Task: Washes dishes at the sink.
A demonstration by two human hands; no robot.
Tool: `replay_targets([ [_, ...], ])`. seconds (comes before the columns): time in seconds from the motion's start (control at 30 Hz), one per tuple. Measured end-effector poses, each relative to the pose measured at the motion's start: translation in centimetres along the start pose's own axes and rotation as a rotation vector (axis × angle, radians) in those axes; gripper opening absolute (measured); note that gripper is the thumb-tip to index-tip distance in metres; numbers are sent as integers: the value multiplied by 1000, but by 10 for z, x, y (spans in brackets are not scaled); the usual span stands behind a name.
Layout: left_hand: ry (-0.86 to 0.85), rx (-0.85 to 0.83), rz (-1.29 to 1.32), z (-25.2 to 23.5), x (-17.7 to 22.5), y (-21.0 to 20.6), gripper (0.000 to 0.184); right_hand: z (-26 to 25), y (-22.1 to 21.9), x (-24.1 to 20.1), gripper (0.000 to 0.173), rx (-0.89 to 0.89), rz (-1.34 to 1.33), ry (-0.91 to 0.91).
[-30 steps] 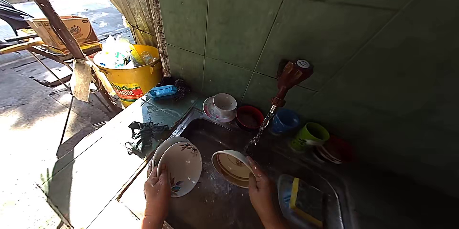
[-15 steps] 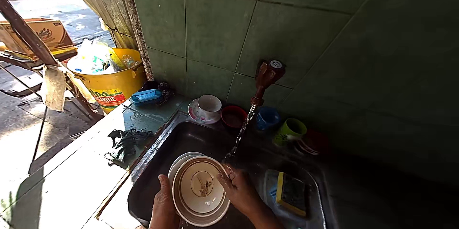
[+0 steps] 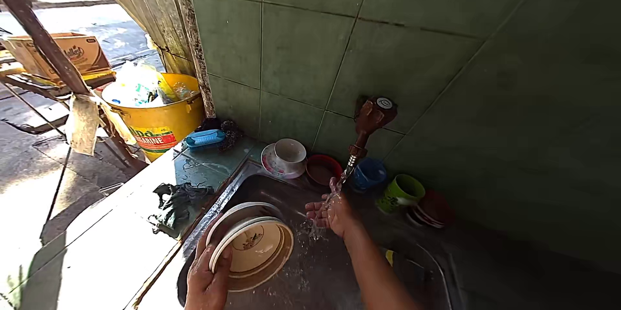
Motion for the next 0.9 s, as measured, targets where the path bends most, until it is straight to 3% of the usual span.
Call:
replay_targets([
  [0.1, -14, -46, 56, -2, 7, 3, 48, -20, 2, -14, 68, 71, -70, 26],
  [0.23, 226, -8, 202, 7, 8, 1, 48, -35, 1, -7, 26, 216, -223, 132],
  [0.33, 322, 31, 263, 15, -2, 3, 47, -13, -3, 25, 32, 237, -357, 169],
  [0.4, 375, 58, 285, 20, -12, 5, 47, 12, -10, 50, 40, 184, -444, 102],
  [0.5, 459, 105, 265, 25, -22, 10, 46, 36, -14, 87, 36, 110, -494, -62],
  [0.6, 516, 164, 279, 26, -18, 13, 45, 44, -13, 109, 19, 60, -575, -154],
  [0.67, 560, 236, 314, 23, -11, 14, 39, 45, -8, 117, 22, 36, -565, -191],
  [0.77, 601, 301, 393, 19, -10, 15, 35, 40, -1, 122, 29, 47, -251, -133],
  [0.87, 645, 373, 488, 19, -14, 16, 32, 34, 4, 114, 74, 67, 353, 286],
  [0.9, 657, 378, 512, 20, -15, 16, 31, 33, 4, 109, 79, 96, 579, 453],
])
Point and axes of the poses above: each hand's wrist, its own z-axis away from the middle knuckle, its own y-axis out of the back of the hand, x = y × z, the point moved 4 cm from there along -z, towards the middle knuckle, and after that the axes turned 3 degrees about -y, right-handed, at the moved point
